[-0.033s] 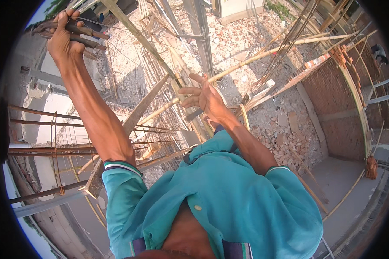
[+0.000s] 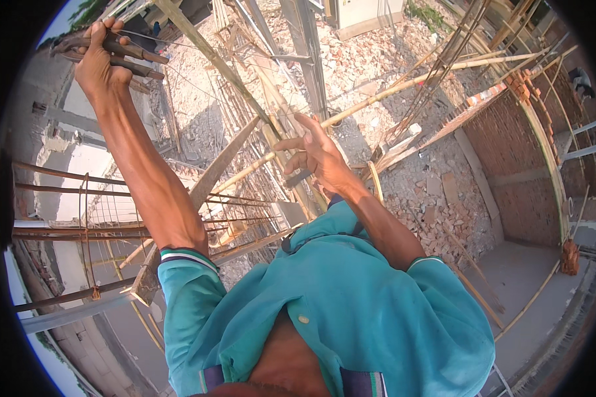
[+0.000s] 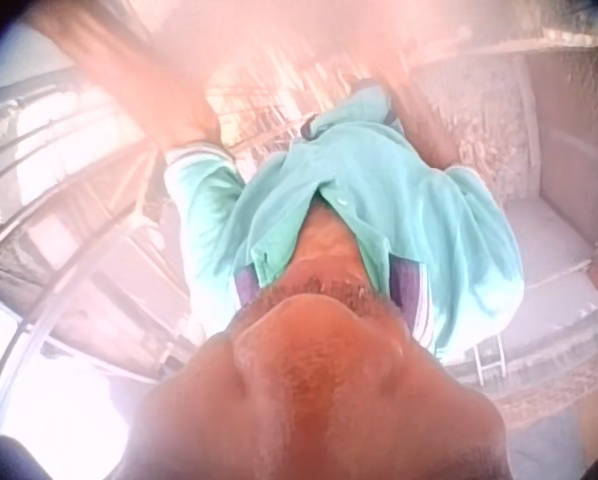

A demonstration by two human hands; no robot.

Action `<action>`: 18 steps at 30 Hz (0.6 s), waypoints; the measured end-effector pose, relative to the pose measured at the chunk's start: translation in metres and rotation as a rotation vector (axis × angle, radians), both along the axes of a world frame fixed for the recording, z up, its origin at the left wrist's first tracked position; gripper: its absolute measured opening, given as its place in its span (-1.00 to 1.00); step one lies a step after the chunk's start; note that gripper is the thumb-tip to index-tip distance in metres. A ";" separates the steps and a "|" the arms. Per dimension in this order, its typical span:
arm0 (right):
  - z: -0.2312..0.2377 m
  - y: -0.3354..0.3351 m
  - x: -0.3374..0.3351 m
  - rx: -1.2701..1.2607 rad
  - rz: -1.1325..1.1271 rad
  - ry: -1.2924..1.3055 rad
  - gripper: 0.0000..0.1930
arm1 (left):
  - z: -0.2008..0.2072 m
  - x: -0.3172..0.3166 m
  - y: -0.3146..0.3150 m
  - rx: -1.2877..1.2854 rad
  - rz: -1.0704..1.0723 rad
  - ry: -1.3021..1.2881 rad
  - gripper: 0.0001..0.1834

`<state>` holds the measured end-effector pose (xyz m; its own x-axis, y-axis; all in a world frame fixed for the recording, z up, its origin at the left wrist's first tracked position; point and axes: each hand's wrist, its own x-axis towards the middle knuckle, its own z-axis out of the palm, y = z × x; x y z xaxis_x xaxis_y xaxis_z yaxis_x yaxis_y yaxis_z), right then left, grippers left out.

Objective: The person positions bamboo poles on a bamboo scaffolding platform and secures them using wire and pliers. They repeatedly wrap wire around pole joints and twist it to tighten the connections.

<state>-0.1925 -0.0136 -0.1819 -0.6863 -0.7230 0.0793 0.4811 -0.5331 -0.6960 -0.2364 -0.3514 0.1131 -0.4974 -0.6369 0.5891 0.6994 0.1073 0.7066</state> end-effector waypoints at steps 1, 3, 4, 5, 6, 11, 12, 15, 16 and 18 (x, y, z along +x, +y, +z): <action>0.008 0.005 0.006 0.064 -0.007 0.064 -0.25 | -0.003 -0.002 -0.002 -0.003 0.053 0.005 -0.85; 0.020 0.011 0.011 0.280 -0.177 0.243 -0.19 | -0.012 -0.005 -0.005 0.019 0.133 -0.008 -0.84; 0.023 0.014 0.015 0.373 -0.324 0.438 -0.15 | -0.018 -0.004 -0.005 0.011 0.165 0.004 -0.84; 0.026 0.015 0.010 0.490 -0.527 0.763 -0.14 | -0.021 -0.006 -0.004 -0.035 0.163 0.028 -0.84; 0.026 0.017 0.012 0.616 -0.698 1.049 -0.12 | -0.025 -0.006 -0.002 0.035 0.190 -0.024 -0.83; 0.044 0.015 -0.018 0.561 -0.813 1.590 -0.71 | -0.040 -0.009 0.020 0.048 0.150 -0.078 -0.85; 0.053 0.009 -0.027 0.516 -0.820 1.352 -0.81 | -0.044 -0.010 0.027 0.034 0.141 -0.093 -0.87; 0.087 -0.025 -0.059 0.496 -0.756 0.622 -0.57 | -0.066 -0.004 0.052 -0.025 0.029 -0.199 -0.82; 0.100 -0.031 -0.072 0.567 -0.868 0.935 -0.59 | -0.074 -0.002 0.062 -0.033 -0.030 -0.238 -0.77; 0.117 -0.050 -0.081 0.656 -0.777 1.203 -0.55 | -0.089 0.002 0.081 0.016 -0.153 -0.302 -0.77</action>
<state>-0.2736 -0.0640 -0.0646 -0.6598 -0.3636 0.6576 -0.7396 0.1593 -0.6540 -0.2342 -0.2700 0.0242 -0.7382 -0.5495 0.3913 0.4653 0.0051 0.8851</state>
